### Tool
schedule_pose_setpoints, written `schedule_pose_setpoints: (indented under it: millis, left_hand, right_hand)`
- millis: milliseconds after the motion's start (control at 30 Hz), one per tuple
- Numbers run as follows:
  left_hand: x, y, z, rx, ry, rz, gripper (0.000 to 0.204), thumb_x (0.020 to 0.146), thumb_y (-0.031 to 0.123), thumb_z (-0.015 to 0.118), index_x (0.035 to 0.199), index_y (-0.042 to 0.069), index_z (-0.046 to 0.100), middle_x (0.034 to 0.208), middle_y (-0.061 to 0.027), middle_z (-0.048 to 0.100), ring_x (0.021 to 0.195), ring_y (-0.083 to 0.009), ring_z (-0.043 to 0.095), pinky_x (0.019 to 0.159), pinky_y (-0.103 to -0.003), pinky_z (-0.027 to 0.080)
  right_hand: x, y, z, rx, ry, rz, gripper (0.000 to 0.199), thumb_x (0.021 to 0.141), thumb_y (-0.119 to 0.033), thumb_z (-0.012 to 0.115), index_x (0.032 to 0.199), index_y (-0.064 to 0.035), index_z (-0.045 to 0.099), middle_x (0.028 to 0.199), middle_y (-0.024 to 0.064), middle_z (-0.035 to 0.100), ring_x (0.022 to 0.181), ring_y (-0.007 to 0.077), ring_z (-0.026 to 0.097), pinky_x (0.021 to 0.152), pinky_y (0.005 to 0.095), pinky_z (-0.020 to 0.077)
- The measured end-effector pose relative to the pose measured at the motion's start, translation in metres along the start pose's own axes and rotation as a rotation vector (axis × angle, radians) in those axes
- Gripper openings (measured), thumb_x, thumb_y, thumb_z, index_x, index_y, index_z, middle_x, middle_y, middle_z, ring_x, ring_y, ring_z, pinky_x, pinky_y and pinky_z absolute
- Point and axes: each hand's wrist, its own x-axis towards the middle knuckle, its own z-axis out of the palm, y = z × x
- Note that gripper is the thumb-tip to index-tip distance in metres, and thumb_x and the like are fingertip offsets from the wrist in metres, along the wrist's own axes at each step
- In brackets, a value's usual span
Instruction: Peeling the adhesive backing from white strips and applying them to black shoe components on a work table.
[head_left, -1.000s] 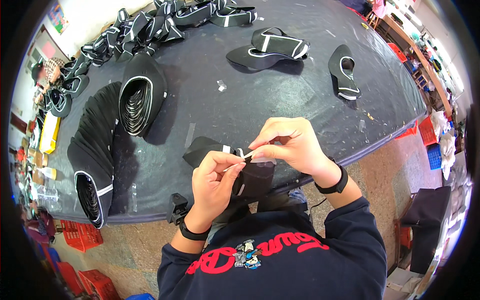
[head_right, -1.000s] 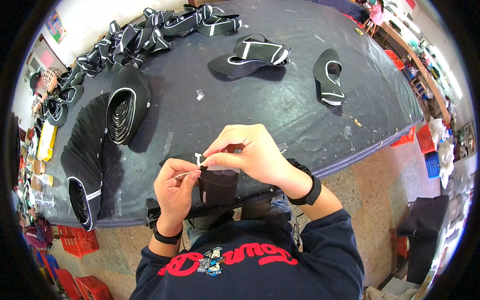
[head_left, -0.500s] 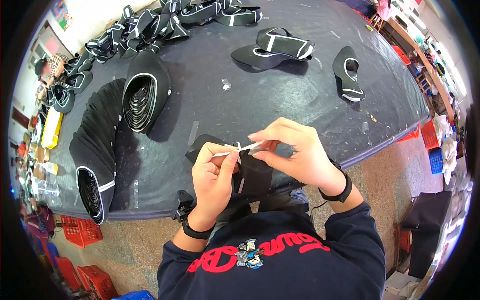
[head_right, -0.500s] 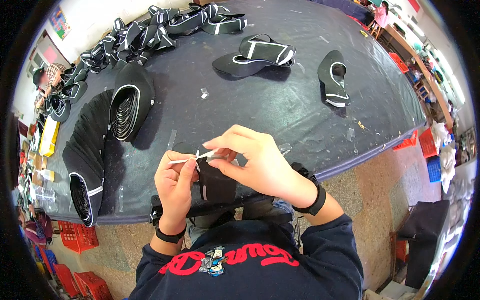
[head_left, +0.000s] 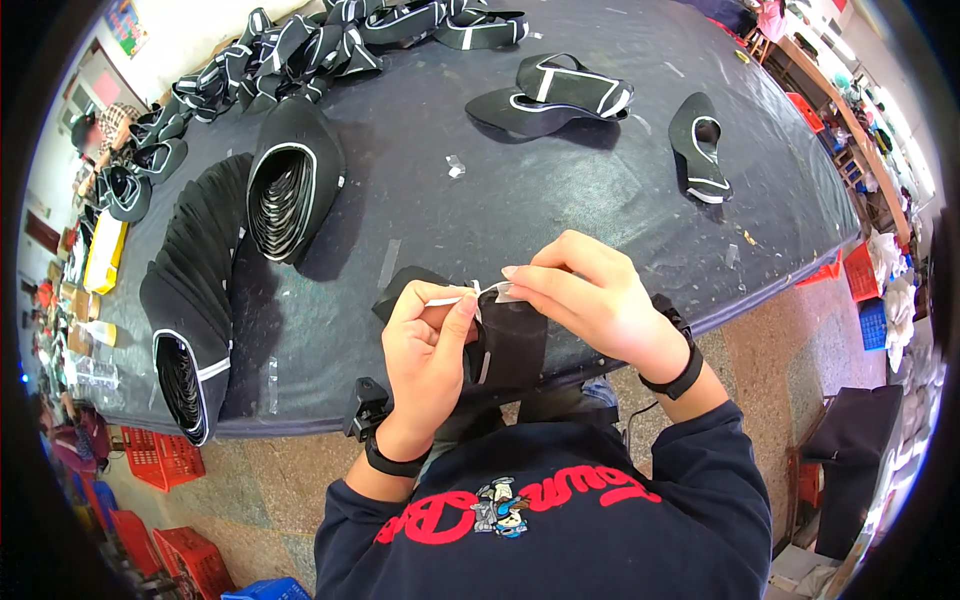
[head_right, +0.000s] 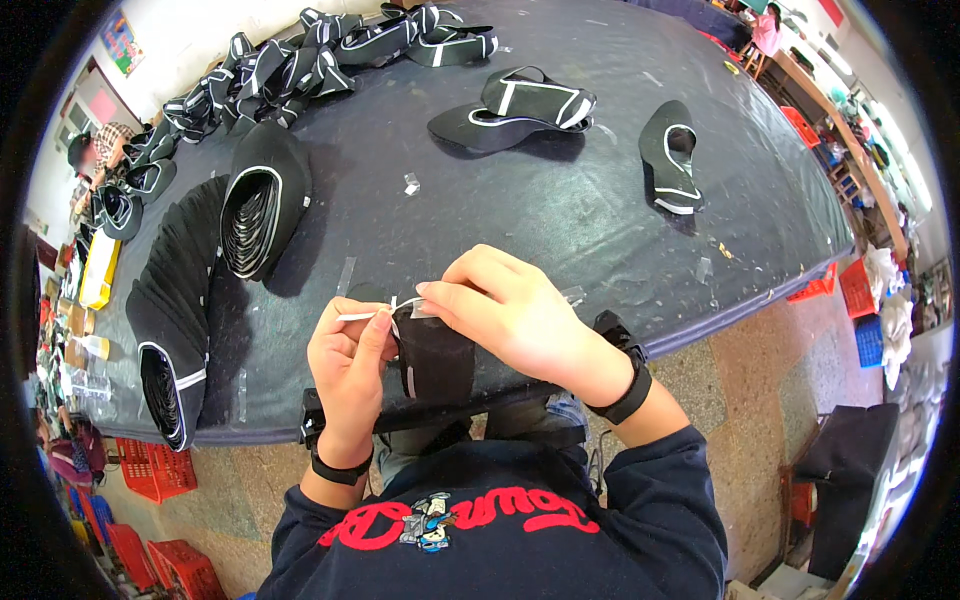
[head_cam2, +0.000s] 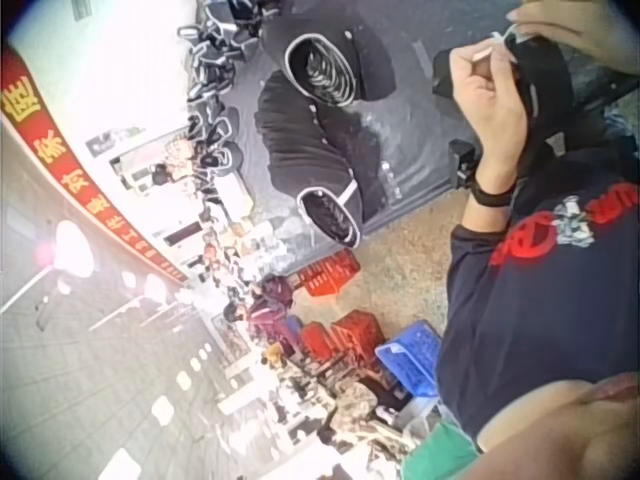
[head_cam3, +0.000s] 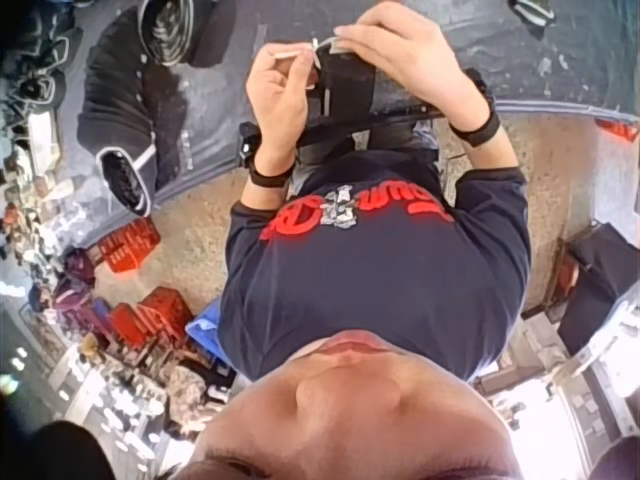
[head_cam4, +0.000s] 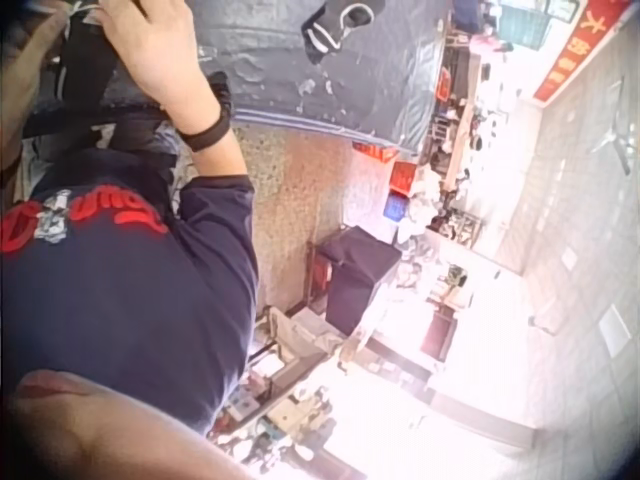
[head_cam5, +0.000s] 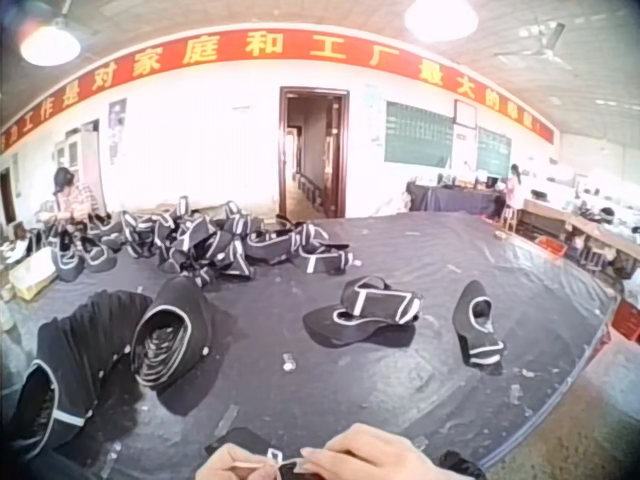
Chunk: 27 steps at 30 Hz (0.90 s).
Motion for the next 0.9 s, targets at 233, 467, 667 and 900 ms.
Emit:
schedule_pose_setpoints:
  millis: [233,467,667,900]
  left_hand:
    - [0.005,0.000,0.001,-0.104,0.037,-0.014,0.005,0.092,0.005,0.057,0.090,0.003,0.053,0.071,0.0005,0.057,0.061,-0.0023,0.049,0.053,-0.018,0.037]
    - [0.012,0.004,0.005,-0.105,0.104,-0.049,0.005,0.091,0.006,0.058,0.089,0.005,0.053,0.074,-0.0005,0.060,0.062,-0.0022,0.050,0.052,-0.017,0.037]
    - [0.016,0.003,0.005,-0.174,0.140,-0.056,0.005,0.091,0.005,0.058,0.090,0.004,0.053,0.079,-0.0031,0.063,0.067,-0.0034,0.055,0.053,-0.018,0.040]
    - [0.017,-0.013,0.008,0.025,0.202,0.094,0.007,0.090,0.005,0.059,0.090,0.003,0.053,0.081,-0.0069,0.064,0.066,-0.0064,0.059,0.052,-0.018,0.045]
  right_hand:
    - [-0.004,-0.011,0.009,-0.130,0.097,-0.155,0.022,0.064,0.001,0.072,0.084,0.0012,0.062,0.075,0.0057,0.055,0.063,0.0201,0.057,0.050,0.0285,0.0478]
    - [-0.013,-0.034,0.026,-0.347,0.068,-0.123,0.021,0.066,-0.002,0.069,0.086,0.0030,0.065,0.081,0.0094,0.063,0.080,0.0263,0.066,0.066,0.0315,0.0566]
    - [-0.014,-0.031,0.031,-0.418,0.021,-0.227,0.028,0.061,-0.009,0.062,0.085,0.0048,0.064,0.087,0.0130,0.059,0.084,0.0310,0.065,0.065,0.0317,0.0562]
    - [-0.013,-0.037,0.033,-0.469,0.004,-0.207,0.028,0.061,-0.009,0.062,0.085,0.0056,0.064,0.087,0.0131,0.057,0.085,0.0320,0.064,0.066,0.0318,0.0562]
